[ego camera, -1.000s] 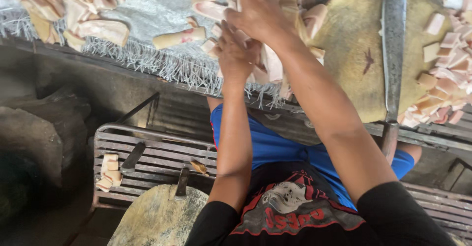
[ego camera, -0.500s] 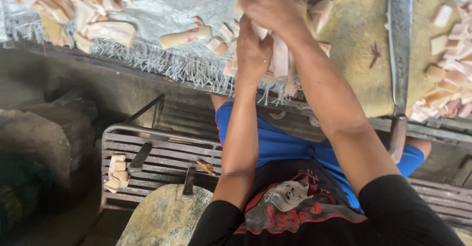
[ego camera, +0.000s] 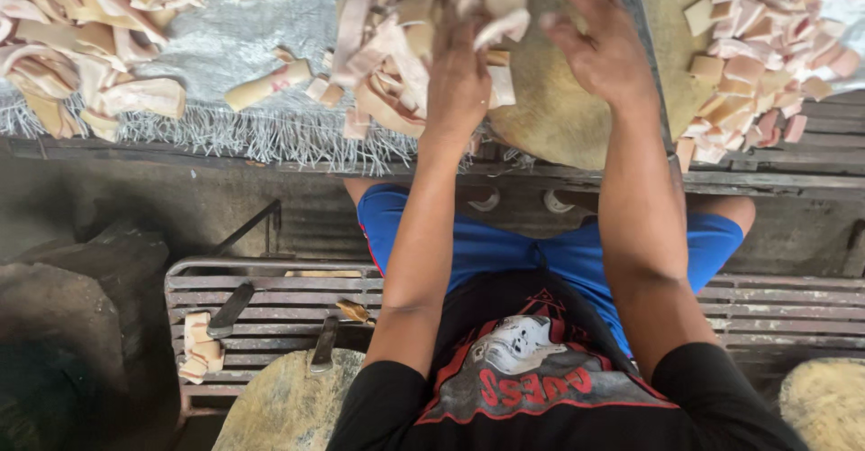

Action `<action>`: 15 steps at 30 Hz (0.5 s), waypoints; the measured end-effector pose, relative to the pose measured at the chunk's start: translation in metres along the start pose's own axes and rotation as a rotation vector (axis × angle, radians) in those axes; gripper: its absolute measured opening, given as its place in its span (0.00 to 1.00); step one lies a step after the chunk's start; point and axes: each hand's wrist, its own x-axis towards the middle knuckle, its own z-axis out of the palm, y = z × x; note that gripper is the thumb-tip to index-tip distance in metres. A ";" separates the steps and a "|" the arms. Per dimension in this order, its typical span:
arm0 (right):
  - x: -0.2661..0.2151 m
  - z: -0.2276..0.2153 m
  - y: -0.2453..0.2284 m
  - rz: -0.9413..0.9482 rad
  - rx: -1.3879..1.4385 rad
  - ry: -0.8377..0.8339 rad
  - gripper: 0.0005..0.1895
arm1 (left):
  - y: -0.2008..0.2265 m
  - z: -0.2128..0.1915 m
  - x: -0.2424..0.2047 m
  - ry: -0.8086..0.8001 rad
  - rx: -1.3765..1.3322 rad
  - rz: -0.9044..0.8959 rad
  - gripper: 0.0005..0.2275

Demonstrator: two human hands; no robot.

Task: The person sits on a low bench and uses a large knife to cut strips of pork skin into small cubes on a round wooden cutting board. They repeatedly pick up pieces of skin, slice them, and push the cut pieces aside on the board.

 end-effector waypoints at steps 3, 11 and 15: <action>-0.069 -0.030 -0.008 0.189 -0.242 0.207 0.26 | 0.018 -0.013 0.002 0.136 0.310 0.035 0.16; -0.177 -0.042 0.010 0.448 -0.343 0.203 0.30 | 0.093 0.024 -0.017 -0.442 0.225 0.141 0.23; -0.201 -0.062 0.043 0.497 -0.118 -0.004 0.22 | 0.108 0.060 -0.030 -0.560 0.308 0.353 0.26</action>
